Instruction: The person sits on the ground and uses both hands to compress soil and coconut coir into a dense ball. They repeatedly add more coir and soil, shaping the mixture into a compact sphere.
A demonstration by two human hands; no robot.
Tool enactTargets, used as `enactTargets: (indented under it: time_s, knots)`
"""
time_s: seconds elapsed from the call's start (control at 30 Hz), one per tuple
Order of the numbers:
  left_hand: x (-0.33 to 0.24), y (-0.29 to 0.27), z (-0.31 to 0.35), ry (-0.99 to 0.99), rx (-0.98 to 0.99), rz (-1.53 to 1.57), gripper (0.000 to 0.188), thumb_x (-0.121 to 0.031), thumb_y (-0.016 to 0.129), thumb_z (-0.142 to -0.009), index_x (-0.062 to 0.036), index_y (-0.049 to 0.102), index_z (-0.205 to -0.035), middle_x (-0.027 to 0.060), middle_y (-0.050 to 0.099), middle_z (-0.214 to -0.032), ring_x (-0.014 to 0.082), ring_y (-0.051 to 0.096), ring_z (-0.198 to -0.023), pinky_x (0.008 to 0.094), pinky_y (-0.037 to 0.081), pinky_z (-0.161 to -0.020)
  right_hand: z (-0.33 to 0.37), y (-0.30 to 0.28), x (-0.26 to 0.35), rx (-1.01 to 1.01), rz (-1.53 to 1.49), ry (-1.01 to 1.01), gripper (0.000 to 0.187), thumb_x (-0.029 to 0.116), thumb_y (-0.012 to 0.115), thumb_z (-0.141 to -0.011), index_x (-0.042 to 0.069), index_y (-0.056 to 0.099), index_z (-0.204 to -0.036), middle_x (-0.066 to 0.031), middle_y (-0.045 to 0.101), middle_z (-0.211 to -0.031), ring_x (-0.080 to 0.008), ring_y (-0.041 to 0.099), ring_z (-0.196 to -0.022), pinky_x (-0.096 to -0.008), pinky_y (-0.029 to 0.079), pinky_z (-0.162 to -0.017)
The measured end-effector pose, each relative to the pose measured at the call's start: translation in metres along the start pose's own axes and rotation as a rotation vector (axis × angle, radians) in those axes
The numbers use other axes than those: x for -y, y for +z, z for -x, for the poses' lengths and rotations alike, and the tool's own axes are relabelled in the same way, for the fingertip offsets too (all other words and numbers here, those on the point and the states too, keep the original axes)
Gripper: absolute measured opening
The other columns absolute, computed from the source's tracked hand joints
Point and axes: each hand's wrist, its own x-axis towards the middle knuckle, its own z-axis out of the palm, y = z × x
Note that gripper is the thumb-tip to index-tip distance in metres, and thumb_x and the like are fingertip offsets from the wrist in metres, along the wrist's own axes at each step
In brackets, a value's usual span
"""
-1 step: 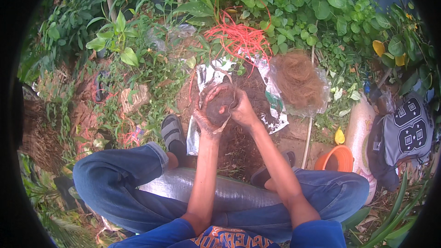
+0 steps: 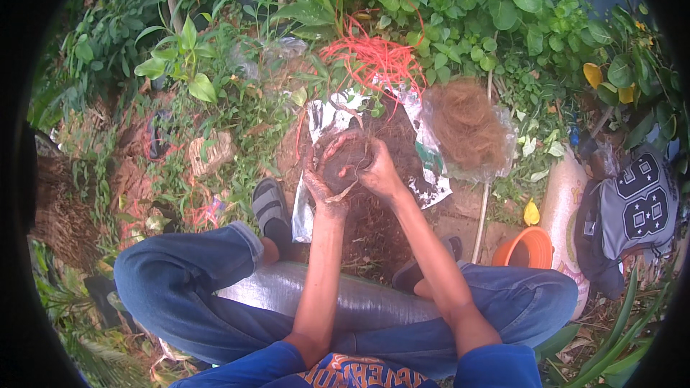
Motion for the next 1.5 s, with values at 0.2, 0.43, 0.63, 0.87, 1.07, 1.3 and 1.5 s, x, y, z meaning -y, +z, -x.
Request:
enactTargets:
  time_s: [0.2,0.43,0.63,0.87,1.07,1.3,1.5]
  knots:
    - [0.012,-0.012,-0.004,0.156,-0.036,-0.006,0.047,-0.045,0.045,-0.091,-0.0013,0.059,-0.104,0.0097,0.062,-0.099,0.0222,0.06,-0.093,0.0361,0.048,-0.084,0.001,0.014,-0.019,-0.11,0.184,-0.112,0.033,0.002,0.075,-0.067,0.001,0.056,-0.094,-0.0084,0.066,-0.087,-0.016,0.063,-0.086,-0.0317,0.05,-0.081]
    - [0.012,-0.022,-0.006,0.227,-0.018,0.067,0.037,-0.034,0.048,-0.089,-0.0029,0.055,-0.108,0.0066,0.06,-0.093,0.0177,0.059,-0.086,0.0331,0.051,-0.076,0.004,0.037,-0.004,-0.267,0.68,-0.157,0.026,0.005,0.072,-0.062,0.002,0.059,-0.084,-0.0076,0.068,-0.081,-0.0158,0.065,-0.079,-0.0303,0.05,-0.077]
    - [0.006,-0.03,-0.023,-0.017,0.008,-0.068,0.04,-0.037,0.046,-0.088,-0.0056,0.055,-0.111,0.0104,0.059,-0.104,0.0248,0.058,-0.095,0.0415,0.048,-0.085,0.0,0.018,-0.017,-0.199,0.328,-0.088,0.025,0.01,0.075,-0.065,0.004,0.063,-0.085,-0.0066,0.069,-0.084,-0.0176,0.065,-0.083,-0.0328,0.048,-0.082]
    - [-0.003,-0.015,-0.006,-0.395,-0.049,0.011,0.042,-0.042,0.051,-0.086,-0.0048,0.062,-0.104,0.0105,0.063,-0.098,0.0238,0.061,-0.089,0.0394,0.051,-0.079,0.005,-0.011,-0.005,0.04,0.099,0.198,0.019,0.014,0.073,-0.076,0.0,0.065,-0.085,-0.0095,0.067,-0.088,-0.016,0.062,-0.086,-0.0329,0.048,-0.082]
    - [0.018,-0.037,-0.004,-0.181,-0.191,-0.028,0.038,-0.044,0.052,-0.086,-0.0088,0.064,-0.095,0.0054,0.064,-0.091,0.0206,0.061,-0.086,0.0355,0.053,-0.077,0.009,-0.013,-0.009,0.128,0.249,0.255,0.02,0.017,0.074,-0.078,0.001,0.066,-0.088,-0.005,0.067,-0.09,-0.0127,0.059,-0.091,-0.0319,0.043,-0.089]
    - [0.007,-0.024,-0.012,-0.051,-0.058,-0.117,0.036,-0.034,0.051,-0.091,-0.0047,0.056,-0.113,0.0078,0.061,-0.11,0.0203,0.06,-0.102,0.0378,0.049,-0.091,-0.001,0.008,-0.003,-0.126,0.437,0.071,0.029,0.02,0.074,-0.076,0.001,0.064,-0.095,-0.0066,0.067,-0.093,-0.0123,0.06,-0.092,-0.0315,0.045,-0.088]
    - [0.009,-0.022,-0.014,0.183,-0.033,-0.16,0.041,-0.033,0.041,-0.092,-0.0009,0.055,-0.112,0.013,0.061,-0.109,0.0251,0.06,-0.099,0.0394,0.048,-0.09,-0.002,0.022,-0.021,-0.23,0.406,0.018,0.025,0.011,0.079,-0.069,0.002,0.064,-0.086,-0.006,0.066,-0.088,-0.0131,0.06,-0.086,-0.0298,0.048,-0.083]
